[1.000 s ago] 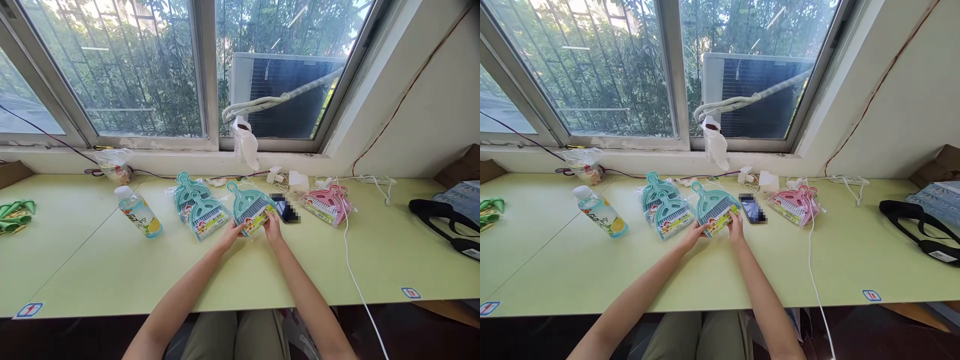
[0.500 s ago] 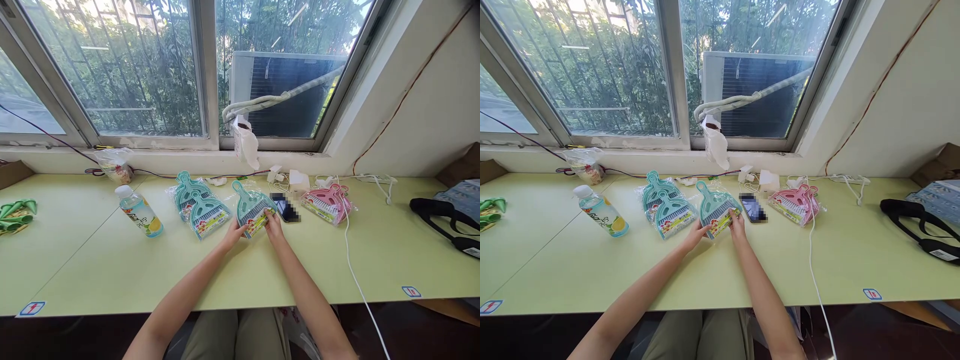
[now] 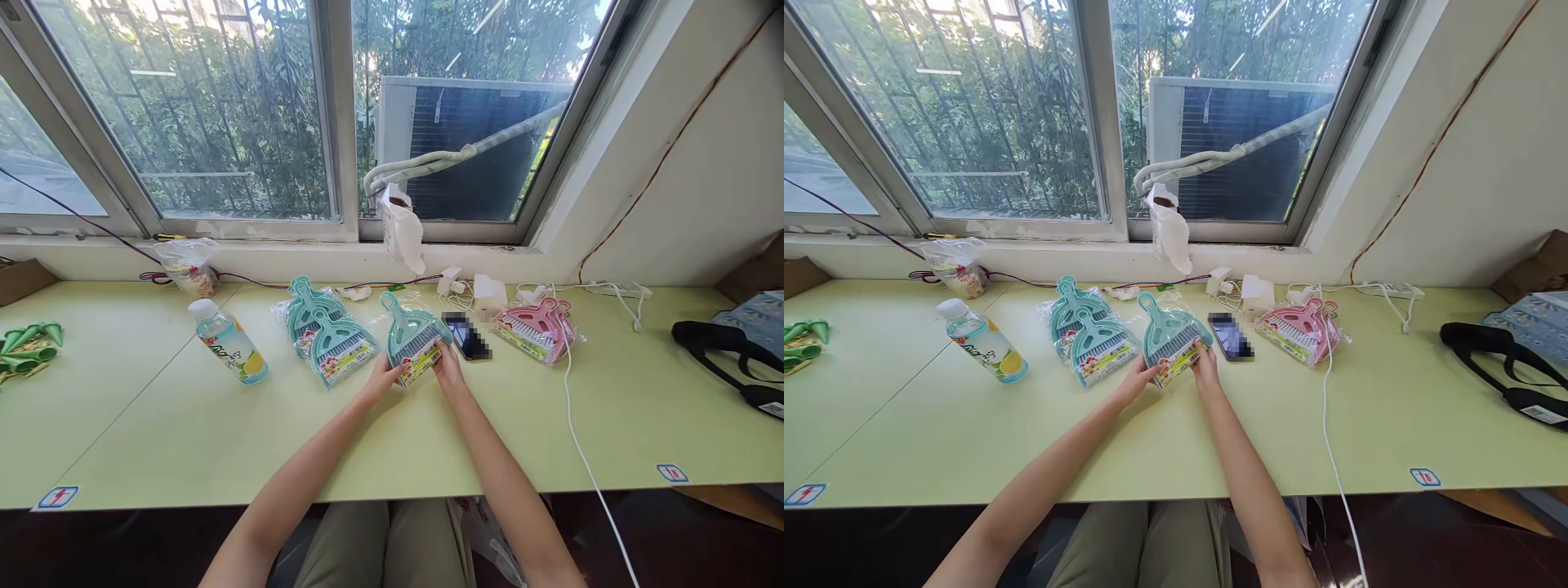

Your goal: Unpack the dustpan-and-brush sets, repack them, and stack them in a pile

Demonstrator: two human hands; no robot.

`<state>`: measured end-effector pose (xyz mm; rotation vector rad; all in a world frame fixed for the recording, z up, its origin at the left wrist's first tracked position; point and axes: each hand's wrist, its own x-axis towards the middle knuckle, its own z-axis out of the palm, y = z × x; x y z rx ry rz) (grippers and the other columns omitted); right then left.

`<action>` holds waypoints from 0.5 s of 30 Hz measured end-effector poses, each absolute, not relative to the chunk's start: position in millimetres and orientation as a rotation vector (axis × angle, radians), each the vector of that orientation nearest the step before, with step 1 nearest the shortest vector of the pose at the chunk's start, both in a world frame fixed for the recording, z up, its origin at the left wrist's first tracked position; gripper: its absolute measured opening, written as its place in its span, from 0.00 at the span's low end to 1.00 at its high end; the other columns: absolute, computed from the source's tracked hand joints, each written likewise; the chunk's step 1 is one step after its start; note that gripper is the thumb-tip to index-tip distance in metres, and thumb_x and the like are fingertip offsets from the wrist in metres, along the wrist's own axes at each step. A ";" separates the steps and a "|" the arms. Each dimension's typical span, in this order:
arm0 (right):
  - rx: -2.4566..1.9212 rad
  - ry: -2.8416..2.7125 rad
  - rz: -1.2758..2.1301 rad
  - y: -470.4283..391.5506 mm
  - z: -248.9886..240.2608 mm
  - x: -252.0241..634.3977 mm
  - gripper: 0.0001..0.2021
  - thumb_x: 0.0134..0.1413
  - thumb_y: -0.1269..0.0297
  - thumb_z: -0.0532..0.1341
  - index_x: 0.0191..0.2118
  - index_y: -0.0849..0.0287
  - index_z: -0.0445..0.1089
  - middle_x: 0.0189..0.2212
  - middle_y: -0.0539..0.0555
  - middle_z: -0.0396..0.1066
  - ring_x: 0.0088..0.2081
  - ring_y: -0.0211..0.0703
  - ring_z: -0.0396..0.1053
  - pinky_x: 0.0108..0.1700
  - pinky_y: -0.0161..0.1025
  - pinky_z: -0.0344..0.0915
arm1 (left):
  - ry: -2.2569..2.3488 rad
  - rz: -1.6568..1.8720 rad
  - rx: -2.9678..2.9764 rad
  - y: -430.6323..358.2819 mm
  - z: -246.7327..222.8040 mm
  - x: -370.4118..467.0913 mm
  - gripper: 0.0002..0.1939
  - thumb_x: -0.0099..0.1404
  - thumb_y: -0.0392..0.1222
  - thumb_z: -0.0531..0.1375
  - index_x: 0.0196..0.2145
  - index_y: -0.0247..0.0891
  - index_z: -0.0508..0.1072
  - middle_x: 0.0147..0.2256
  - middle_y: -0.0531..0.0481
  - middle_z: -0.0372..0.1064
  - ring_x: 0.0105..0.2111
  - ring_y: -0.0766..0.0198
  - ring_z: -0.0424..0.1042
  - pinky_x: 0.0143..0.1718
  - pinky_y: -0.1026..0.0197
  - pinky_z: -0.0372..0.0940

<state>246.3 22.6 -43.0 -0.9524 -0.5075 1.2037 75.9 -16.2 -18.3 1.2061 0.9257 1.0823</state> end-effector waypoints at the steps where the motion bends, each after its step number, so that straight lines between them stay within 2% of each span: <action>1: -0.948 -0.492 1.206 22.8 -43.4 246.4 0.18 0.31 0.55 0.69 0.32 0.54 0.67 0.29 0.48 0.74 0.32 0.41 0.72 0.28 0.35 0.68 | 0.935 1.079 1.224 -16.3 -18.4 76.1 0.25 0.52 0.44 0.66 0.46 0.39 0.66 0.38 0.47 0.71 0.35 0.57 0.72 0.27 0.62 0.68; 7: -0.933 -0.498 1.245 22.5 -36.5 247.3 0.18 0.32 0.55 0.69 0.33 0.53 0.68 0.29 0.47 0.75 0.34 0.42 0.72 0.29 0.35 0.69 | 0.898 1.107 1.206 -14.2 -19.3 75.9 0.24 0.51 0.42 0.65 0.46 0.38 0.65 0.39 0.47 0.72 0.35 0.58 0.72 0.25 0.63 0.66; 13: -0.730 -0.749 1.397 9.9 -21.7 239.5 0.18 0.36 0.63 0.69 0.39 0.53 0.70 0.41 0.49 0.74 0.45 0.42 0.71 0.46 0.39 0.69 | 0.925 1.147 1.132 -7.7 -17.8 65.4 0.24 0.54 0.45 0.63 0.47 0.39 0.64 0.43 0.45 0.71 0.38 0.57 0.72 0.30 0.59 0.69; 15: -0.713 -0.798 1.431 7.9 -21.8 236.5 0.20 0.35 0.66 0.69 0.39 0.54 0.70 0.42 0.50 0.74 0.45 0.42 0.71 0.48 0.39 0.68 | 0.919 1.127 1.142 -7.1 -14.6 60.9 0.24 0.55 0.46 0.63 0.48 0.39 0.63 0.45 0.44 0.70 0.40 0.56 0.72 0.33 0.57 0.70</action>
